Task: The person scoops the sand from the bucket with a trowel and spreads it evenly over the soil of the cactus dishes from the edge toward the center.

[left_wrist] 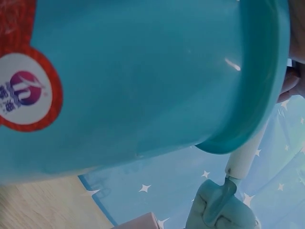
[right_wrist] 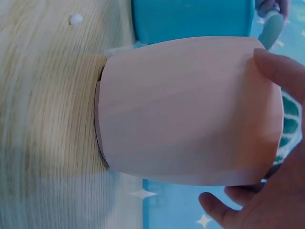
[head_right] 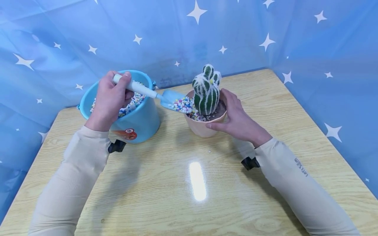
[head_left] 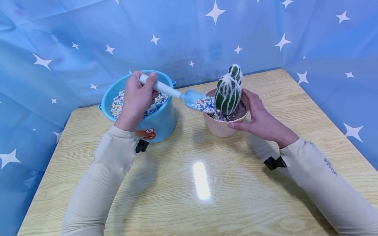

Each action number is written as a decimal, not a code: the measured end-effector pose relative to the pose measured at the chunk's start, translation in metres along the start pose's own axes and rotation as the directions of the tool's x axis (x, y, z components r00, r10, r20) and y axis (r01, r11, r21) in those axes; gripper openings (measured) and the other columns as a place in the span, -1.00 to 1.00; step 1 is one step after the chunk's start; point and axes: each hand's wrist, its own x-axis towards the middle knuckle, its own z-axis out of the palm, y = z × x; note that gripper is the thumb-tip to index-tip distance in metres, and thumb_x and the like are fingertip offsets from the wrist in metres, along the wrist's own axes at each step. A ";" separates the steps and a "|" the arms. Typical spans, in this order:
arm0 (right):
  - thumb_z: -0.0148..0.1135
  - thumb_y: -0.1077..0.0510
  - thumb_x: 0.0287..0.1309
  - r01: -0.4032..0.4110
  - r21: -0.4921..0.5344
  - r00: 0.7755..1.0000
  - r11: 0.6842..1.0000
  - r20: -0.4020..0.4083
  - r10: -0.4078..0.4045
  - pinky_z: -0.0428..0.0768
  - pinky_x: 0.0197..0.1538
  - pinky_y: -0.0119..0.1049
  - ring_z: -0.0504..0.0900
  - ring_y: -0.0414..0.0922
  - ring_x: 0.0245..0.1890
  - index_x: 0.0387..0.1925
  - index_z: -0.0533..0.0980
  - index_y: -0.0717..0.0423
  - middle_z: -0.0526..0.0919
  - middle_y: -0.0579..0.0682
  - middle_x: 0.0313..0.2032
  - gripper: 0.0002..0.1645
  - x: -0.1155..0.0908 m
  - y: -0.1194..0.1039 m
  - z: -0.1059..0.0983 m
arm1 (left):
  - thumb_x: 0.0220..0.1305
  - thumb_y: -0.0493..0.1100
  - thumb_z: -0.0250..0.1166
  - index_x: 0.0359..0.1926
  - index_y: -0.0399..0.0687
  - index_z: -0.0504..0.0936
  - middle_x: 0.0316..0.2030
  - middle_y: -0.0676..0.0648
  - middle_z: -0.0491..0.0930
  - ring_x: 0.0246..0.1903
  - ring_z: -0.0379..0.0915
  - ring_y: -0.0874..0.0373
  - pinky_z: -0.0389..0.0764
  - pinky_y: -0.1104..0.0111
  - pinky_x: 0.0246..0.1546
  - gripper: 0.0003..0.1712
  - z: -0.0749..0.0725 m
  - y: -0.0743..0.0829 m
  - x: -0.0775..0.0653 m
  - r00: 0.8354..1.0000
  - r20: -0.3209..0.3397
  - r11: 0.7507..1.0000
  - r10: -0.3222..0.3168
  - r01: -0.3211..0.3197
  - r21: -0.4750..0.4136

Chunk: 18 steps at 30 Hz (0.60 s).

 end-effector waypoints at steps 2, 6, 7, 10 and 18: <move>0.54 -0.06 0.00 -0.003 -0.014 1.000 1.000 -0.005 0.003 -0.01 0.36 0.25 -0.14 0.13 0.43 0.55 -0.25 0.01 -0.15 0.17 0.47 0.38 0.000 0.000 0.000 | 0.50 0.05 0.08 -0.13 -0.16 0.30 -0.57 -0.10 0.27 -0.70 0.13 0.16 0.21 0.44 -0.71 -0.66 0.001 0.000 0.000 1.000 0.001 1.000 0.004 -0.004 -0.004; 0.56 -0.07 -0.02 0.007 -0.024 1.000 1.000 -0.021 -0.008 0.00 0.36 0.26 -0.14 0.12 0.43 0.54 -0.22 -0.01 -0.15 0.16 0.47 0.37 0.000 0.000 0.000 | 0.49 0.05 0.08 -0.13 -0.15 0.30 -0.56 -0.10 0.28 -0.69 0.16 0.15 0.22 0.44 -0.69 -0.66 0.002 0.001 0.000 1.000 0.003 1.000 0.008 -0.008 0.001; 0.55 -0.07 -0.01 0.009 -0.021 1.000 1.000 -0.020 -0.009 0.00 0.36 0.26 -0.14 0.11 0.43 0.54 -0.22 -0.02 -0.15 0.16 0.47 0.37 0.000 0.000 -0.001 | 0.49 0.06 0.08 -0.13 -0.15 0.30 -0.57 -0.10 0.28 -0.69 0.16 0.15 0.23 0.44 -0.69 -0.66 0.003 0.001 0.000 1.000 0.003 1.000 0.009 -0.009 0.003; 0.53 -0.06 0.02 0.015 -0.008 1.000 1.000 -0.012 -0.015 -0.02 0.36 0.26 -0.15 0.10 0.43 0.54 -0.22 -0.01 -0.15 0.15 0.47 0.34 0.000 0.000 -0.001 | 0.49 0.07 0.08 -0.13 -0.14 0.30 -0.59 -0.08 0.27 -0.70 0.15 0.15 0.23 0.44 -0.70 -0.65 0.003 0.001 0.001 1.000 0.003 1.000 0.008 -0.008 0.009; 0.48 -0.05 0.09 0.039 0.012 0.999 0.999 0.029 -0.039 -0.09 0.39 0.22 -0.19 0.08 0.45 0.54 -0.28 0.01 -0.19 0.15 0.48 0.33 -0.001 0.003 -0.002 | 0.47 0.08 0.10 -0.16 -0.14 0.30 -0.61 -0.06 0.24 -0.71 0.12 0.15 0.21 0.43 -0.70 -0.64 0.003 0.003 0.001 1.000 0.003 1.000 0.001 -0.001 0.004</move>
